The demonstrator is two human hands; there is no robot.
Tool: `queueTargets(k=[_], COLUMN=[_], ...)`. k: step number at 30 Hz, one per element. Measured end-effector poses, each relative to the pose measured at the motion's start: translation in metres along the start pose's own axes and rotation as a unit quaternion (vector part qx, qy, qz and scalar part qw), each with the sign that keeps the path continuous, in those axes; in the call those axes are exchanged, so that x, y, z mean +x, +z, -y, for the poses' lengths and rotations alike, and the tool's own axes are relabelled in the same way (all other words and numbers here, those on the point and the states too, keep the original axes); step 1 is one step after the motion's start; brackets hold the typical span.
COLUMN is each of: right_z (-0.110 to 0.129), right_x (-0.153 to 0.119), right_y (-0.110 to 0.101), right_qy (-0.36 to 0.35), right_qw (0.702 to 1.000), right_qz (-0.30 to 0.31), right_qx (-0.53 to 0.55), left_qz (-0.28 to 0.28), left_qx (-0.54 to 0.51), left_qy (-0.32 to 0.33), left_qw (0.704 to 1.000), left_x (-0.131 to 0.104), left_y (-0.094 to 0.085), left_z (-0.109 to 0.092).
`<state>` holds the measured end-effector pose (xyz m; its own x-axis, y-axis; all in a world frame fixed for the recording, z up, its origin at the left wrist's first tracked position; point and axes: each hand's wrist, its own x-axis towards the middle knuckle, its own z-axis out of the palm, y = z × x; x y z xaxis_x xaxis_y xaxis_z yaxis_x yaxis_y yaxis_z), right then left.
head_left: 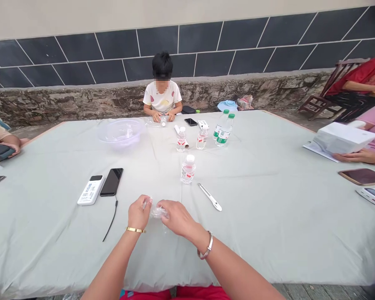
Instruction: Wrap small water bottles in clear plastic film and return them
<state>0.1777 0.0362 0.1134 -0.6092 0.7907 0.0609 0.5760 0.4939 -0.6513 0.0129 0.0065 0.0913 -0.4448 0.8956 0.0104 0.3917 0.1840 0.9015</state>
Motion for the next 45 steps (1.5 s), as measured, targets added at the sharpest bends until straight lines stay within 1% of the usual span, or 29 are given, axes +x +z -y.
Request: queueTargets(k=[1, 2, 3, 4, 5, 6, 9, 10, 12, 13, 14, 15, 16, 17, 18, 19, 20, 22, 23, 25, 27, 29, 31, 33, 39, 42, 45], right_z=[-0.002, -0.006, -0.009, -0.011, -0.013, -0.013, -0.007, -0.005, -0.007, -0.013, -0.023, -0.036, -0.051, -0.067, -0.084, -0.099, -0.113, -0.131, -0.136, -0.139, -0.137, -0.135, -0.133, -0.133, -0.132, -0.135, -0.140], right_x=[0.006, 0.011, 0.016, 0.020, 0.022, 0.023, 0.015, 0.010, 0.001, -0.002, -0.005, -0.005, -0.004, -0.001, 0.005, 0.013, 0.022, 0.042, 0.051, 0.066, 0.077, 0.084, 0.091, 0.101, 0.141, 0.163, 0.188], right_y=[-0.005, -0.008, -0.009, -0.007, -0.004, 0.001, 0.015, 0.016, 0.008, 0.000, -0.009, -0.020, -0.030, -0.038, -0.045, -0.048, -0.048, -0.040, -0.033, -0.018, -0.007, -0.001, 0.002, 0.004, 0.010, 0.012, 0.011], right_qy=[0.003, 0.014, 0.028, 0.043, 0.053, 0.059, 0.065, 0.063, 0.054, 0.058, 0.079, 0.114, 0.167, 0.228, 0.272, 0.299, 0.314, 0.318, 0.315, 0.311, 0.310, 0.308, 0.298, 0.282, 0.254, 0.239, 0.237], right_qw=[0.998, 0.991, 0.981, 0.973, 0.967, 0.964, 0.953, 0.948, 0.945, 0.949, 0.954, 0.956, 0.946, 0.926, 0.909, 0.902, 0.902, 0.910, 0.912, 0.910, 0.908, 0.913, 0.922, 0.930, 0.945, 0.948, 0.946], right_qz=[-0.049, -0.095, -0.131, -0.153, -0.159, -0.154, -0.104, -0.081, -0.051, -0.058, -0.089, -0.139, -0.203, -0.265, -0.294, -0.293, -0.277, -0.241, -0.239, -0.262, -0.279, -0.268, -0.248, -0.235, -0.206, -0.207, -0.222], right_qx=[0.049, 0.097, 0.138, 0.168, 0.191, 0.209, 0.277, 0.301, 0.319, 0.304, 0.274, 0.233, 0.188, 0.146, 0.115, 0.103, 0.102, 0.112, 0.110, 0.083, 0.048, 0.025, 0.016, 0.012, 0.018, 0.020, 0.016], left_qz=[0.067, 0.120, 0.152, 0.163, 0.154, 0.130, 0.043, 0.032, 0.048, 0.061, 0.065, 0.060, 0.044, 0.023, 0.005, -0.007, -0.011, -0.007, -0.003, 0.010, 0.021, 0.034, 0.045, 0.052, 0.029, 0.027, 0.037], left_qx=[-0.024, -0.078, -0.149, -0.222, -0.280, -0.318, -0.355, -0.367, -0.394, -0.401, -0.403, -0.400, -0.393, -0.386, -0.379, -0.372, -0.364, -0.343, -0.328, -0.287, -0.226, -0.161, -0.117, -0.103, -0.094, -0.087, -0.076], left_qy=[-0.004, -0.022, -0.046, -0.070, -0.089, -0.099, -0.107, -0.105, -0.097, -0.094, -0.092, -0.094, -0.101, -0.109, -0.115, -0.119, -0.121, -0.118, -0.116, -0.112, -0.108, -0.100, -0.089, -0.083, -0.078, -0.072, -0.074], left_qw=[0.997, 0.989, 0.976, 0.959, 0.943, 0.934, 0.928, 0.924, 0.913, 0.909, 0.908, 0.910, 0.913, 0.916, 0.918, 0.921, 0.924, 0.932, 0.937, 0.951, 0.968, 0.981, 0.988, 0.990, 0.992, 0.993, 0.994], left_x=[-0.002, -0.004, -0.006, -0.006, -0.006, -0.006, -0.001, 0.001, 0.005, 0.007, 0.010, 0.014, 0.019, 0.024, 0.029, 0.034, 0.037, 0.042, 0.042, 0.040, 0.034, 0.029, 0.025, 0.023, 0.021, 0.020, 0.018], left_y=[0.000, 0.000, 0.001, 0.004, 0.007, 0.011, 0.025, 0.029, 0.034, 0.035, 0.034, 0.031, 0.027, 0.023, 0.019, 0.015, 0.013, 0.014, 0.017, 0.029, 0.042, 0.054, 0.062, 0.065, 0.067, 0.068, 0.068], left_z=[-0.001, -0.003, -0.006, -0.011, -0.015, -0.020, -0.032, -0.033, -0.033, -0.031, -0.029, -0.026, -0.022, -0.019, -0.015, -0.012, -0.008, 0.002, 0.008, 0.021, 0.036, 0.047, 0.055, 0.058, 0.056, 0.057, 0.058])
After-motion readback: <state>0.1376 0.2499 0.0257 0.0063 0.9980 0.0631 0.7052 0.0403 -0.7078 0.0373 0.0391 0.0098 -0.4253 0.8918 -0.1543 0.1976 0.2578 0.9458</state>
